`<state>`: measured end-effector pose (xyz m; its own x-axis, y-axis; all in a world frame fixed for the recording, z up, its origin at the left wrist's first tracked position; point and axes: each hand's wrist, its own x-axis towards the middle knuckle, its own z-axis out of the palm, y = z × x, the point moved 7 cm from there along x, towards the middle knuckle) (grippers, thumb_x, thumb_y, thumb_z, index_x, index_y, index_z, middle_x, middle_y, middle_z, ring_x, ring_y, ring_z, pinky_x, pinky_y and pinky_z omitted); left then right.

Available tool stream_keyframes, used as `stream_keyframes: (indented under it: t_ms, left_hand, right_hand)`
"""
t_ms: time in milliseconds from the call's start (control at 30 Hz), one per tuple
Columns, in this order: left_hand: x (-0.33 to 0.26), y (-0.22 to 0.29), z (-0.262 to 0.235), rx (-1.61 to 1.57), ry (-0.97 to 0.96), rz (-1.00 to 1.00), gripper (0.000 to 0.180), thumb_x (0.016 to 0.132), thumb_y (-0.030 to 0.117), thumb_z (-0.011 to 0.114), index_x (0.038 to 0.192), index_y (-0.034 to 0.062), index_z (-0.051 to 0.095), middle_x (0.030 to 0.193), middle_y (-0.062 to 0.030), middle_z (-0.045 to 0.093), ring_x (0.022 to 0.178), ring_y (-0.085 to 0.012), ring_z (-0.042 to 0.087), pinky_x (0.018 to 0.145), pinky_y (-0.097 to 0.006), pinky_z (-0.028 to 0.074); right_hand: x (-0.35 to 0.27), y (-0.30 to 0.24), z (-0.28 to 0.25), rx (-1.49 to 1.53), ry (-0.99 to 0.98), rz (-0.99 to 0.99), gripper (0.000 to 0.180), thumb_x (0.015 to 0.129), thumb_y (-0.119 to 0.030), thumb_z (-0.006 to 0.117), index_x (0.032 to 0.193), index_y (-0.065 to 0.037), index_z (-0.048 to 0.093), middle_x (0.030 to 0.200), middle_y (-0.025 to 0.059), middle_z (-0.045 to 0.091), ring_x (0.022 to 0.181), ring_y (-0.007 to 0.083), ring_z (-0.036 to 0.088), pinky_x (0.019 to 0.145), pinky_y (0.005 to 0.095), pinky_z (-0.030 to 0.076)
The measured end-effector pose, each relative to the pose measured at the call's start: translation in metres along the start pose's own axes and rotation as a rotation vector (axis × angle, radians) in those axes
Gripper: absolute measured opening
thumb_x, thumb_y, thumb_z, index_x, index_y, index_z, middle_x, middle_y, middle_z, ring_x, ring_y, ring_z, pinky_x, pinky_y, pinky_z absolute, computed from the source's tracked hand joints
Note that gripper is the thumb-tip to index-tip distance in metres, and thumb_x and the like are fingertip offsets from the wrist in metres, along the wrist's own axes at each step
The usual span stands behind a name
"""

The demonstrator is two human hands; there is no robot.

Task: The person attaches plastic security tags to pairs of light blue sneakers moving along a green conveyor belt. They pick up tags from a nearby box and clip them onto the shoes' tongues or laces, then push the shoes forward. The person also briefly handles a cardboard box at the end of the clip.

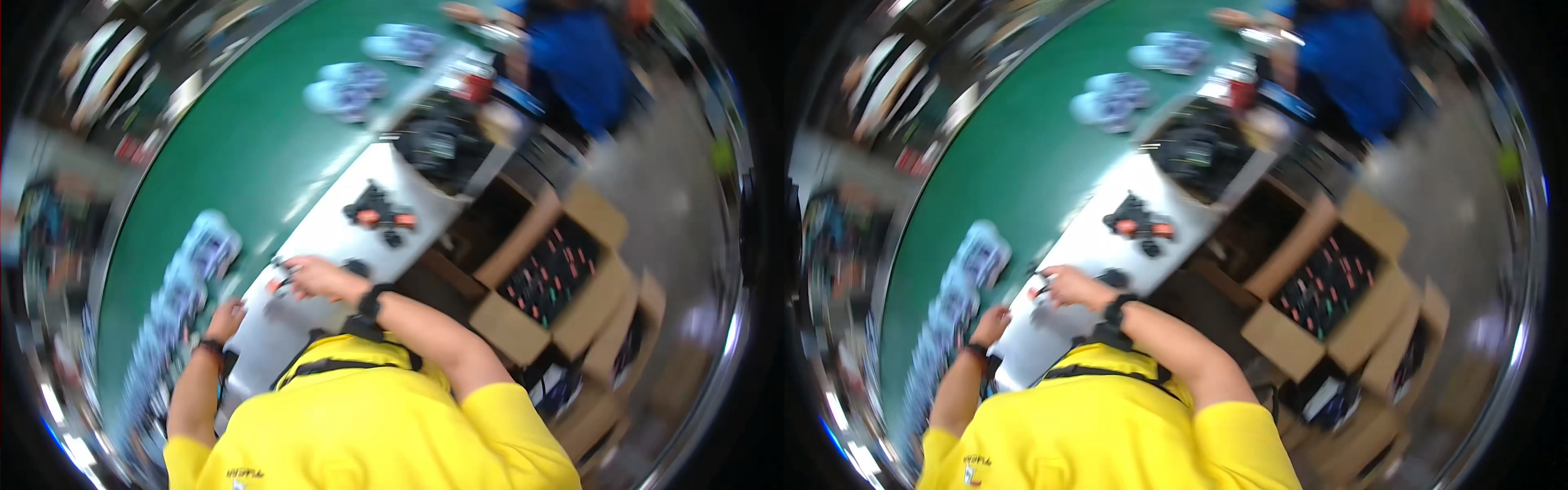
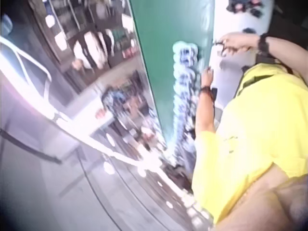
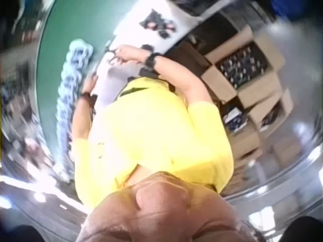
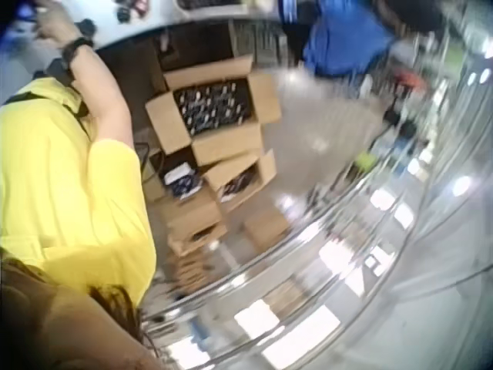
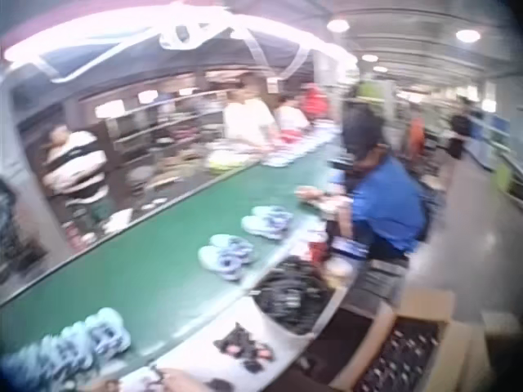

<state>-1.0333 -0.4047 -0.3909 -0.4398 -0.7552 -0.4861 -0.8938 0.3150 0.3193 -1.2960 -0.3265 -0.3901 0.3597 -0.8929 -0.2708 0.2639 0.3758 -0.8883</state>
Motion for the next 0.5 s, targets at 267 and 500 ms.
stream_keyframes:
  t_ms: [267,500]
  left_hand:
    - [-0.08,-0.087,-0.038,-0.235,0.433,-0.136,0.017,0.081,0.01,0.06,0.096,0.0044,0.067,0.087,-0.0127,0.065,0.073,-0.0269,0.062,0.068,-0.037,0.05]
    - [-0.061,-0.117,-0.093,-0.317,0.657,-0.074,0.034,0.078,0.002,0.058,0.111,0.0095,0.056,0.113,-0.0097,0.056,0.092,-0.0325,0.06,0.077,-0.04,0.049]
  right_hand:
    - [0.079,-0.026,0.115,-0.101,0.054,0.317,0.03,0.092,-0.007,0.046,0.121,0.0,0.042,0.09,0.0126,0.064,0.068,0.019,0.067,0.051,0.0255,0.053]
    - [0.156,-0.014,0.169,-0.097,0.084,0.328,0.038,0.092,-0.003,0.042,0.129,0.001,0.036,0.094,0.014,0.062,0.07,0.0201,0.067,0.055,0.0276,0.054]
